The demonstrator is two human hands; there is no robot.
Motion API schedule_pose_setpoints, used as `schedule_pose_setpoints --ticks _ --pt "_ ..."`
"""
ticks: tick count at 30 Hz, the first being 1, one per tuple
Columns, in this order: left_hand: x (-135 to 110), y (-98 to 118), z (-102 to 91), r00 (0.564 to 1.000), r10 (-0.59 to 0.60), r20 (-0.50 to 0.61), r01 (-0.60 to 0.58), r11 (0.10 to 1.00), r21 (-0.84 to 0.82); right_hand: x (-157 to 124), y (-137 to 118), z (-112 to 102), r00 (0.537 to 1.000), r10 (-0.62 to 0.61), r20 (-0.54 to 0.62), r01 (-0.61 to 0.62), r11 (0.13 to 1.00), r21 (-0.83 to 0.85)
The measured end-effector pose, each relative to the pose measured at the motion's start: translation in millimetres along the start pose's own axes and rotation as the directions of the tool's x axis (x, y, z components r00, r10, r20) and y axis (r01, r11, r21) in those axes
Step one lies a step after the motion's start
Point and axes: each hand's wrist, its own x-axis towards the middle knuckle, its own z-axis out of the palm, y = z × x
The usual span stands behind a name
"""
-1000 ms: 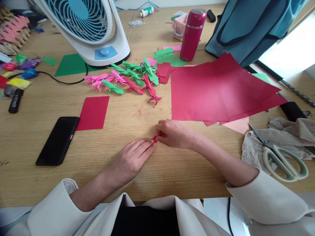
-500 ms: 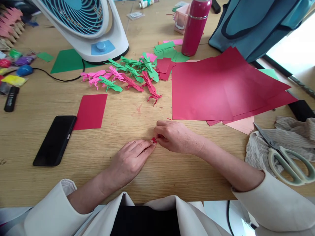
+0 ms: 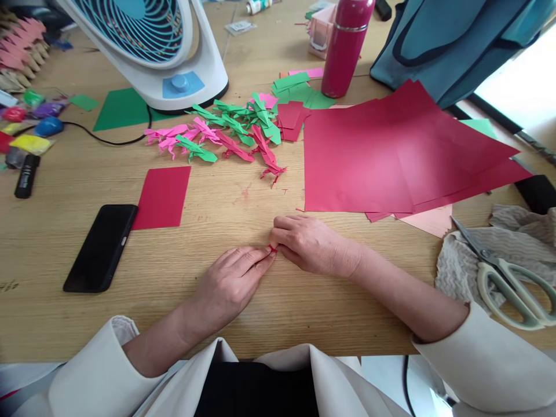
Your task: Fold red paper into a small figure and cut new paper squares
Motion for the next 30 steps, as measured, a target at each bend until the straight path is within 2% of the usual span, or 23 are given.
schedule_pose_setpoints --ticks 6,10,19,30 --pt "3 4 1.2 0.998 -0.052 -0.032 0.052 0.999 0.003 -10 6 14 0.983 -0.136 -0.124 0.126 0.989 -0.082" --pt "6 3 1.5 0.999 -0.053 -0.011 0.053 0.999 -0.015 -21 7 17 0.964 -0.205 -0.168 0.182 0.973 -0.141" --pt "6 4 3.0 0.998 -0.028 -0.05 0.029 0.999 0.034 -31 0 18 0.962 -0.216 -0.166 0.164 0.946 -0.279" --pt "7 5 7.4 0.996 -0.045 -0.081 0.051 0.995 0.082 -41 2 16 0.959 -0.205 -0.195 0.158 0.96 -0.232"
